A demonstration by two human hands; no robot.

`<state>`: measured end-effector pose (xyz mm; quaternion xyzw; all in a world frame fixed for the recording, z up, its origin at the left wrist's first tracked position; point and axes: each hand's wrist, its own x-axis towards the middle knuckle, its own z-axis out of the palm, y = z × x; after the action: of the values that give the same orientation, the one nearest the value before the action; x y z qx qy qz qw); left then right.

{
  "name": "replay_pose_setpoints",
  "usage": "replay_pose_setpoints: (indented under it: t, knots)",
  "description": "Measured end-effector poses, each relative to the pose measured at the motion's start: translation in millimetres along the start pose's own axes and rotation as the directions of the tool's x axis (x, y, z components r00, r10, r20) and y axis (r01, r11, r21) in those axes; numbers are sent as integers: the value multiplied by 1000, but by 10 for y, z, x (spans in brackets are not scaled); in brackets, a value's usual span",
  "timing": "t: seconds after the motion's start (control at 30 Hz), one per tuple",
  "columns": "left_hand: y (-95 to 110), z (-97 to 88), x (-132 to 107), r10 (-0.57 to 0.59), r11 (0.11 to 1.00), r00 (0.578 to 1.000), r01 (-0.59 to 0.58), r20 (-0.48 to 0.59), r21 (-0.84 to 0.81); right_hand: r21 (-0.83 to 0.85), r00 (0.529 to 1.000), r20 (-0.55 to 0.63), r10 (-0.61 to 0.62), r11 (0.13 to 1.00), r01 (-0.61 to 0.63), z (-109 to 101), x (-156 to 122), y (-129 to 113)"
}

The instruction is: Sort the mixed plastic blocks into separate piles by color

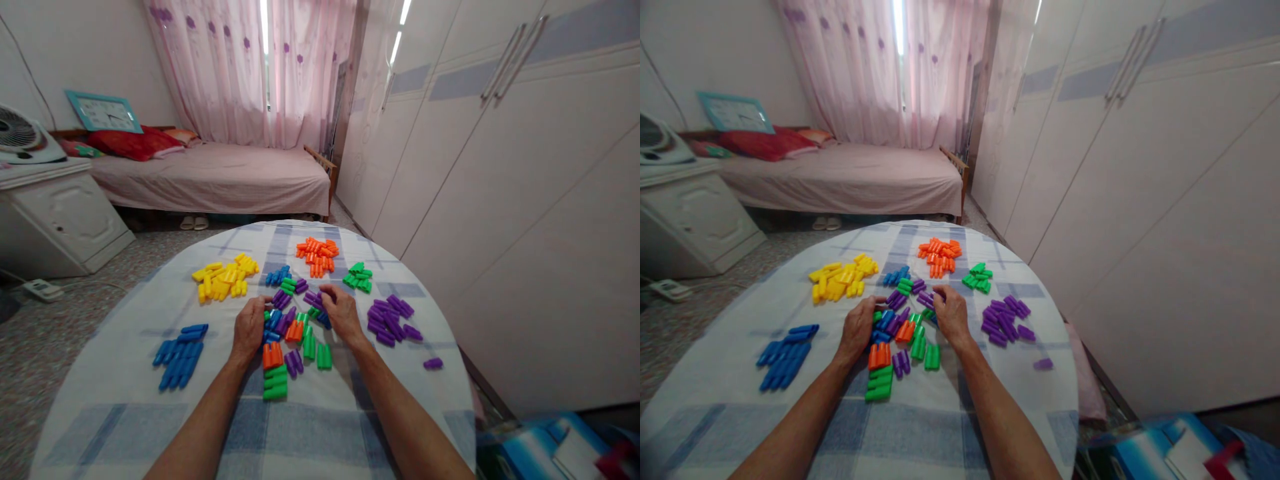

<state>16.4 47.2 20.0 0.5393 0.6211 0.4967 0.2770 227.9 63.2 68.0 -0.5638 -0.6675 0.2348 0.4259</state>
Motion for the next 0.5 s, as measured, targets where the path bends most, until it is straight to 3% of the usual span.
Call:
replay_pose_setpoints:
  t: [0.13, 0.3, 0.4, 0.5]
  knots:
    - [21, -14, -6, 9, 1000, 1000, -9, 8, -10, -66, 984, -178, 30, 997, -42, -552, -119, 155]
    - [-5, -13, 8, 7, 999, 1000, -7, 13, 34, -257, 911, -390, 133, 934, -246, -1217, -303, 573]
    - [-54, -5, 22, 21, 999, 1000, -21, 23, 30, -310, 909, -370, 191, 897, -315, -1333, -352, 796]
    - [-87, -1, 30, 11, 1000, 999, -11, 30, 6, -346, 934, -319, 164, 897, -275, -1323, -384, 922]
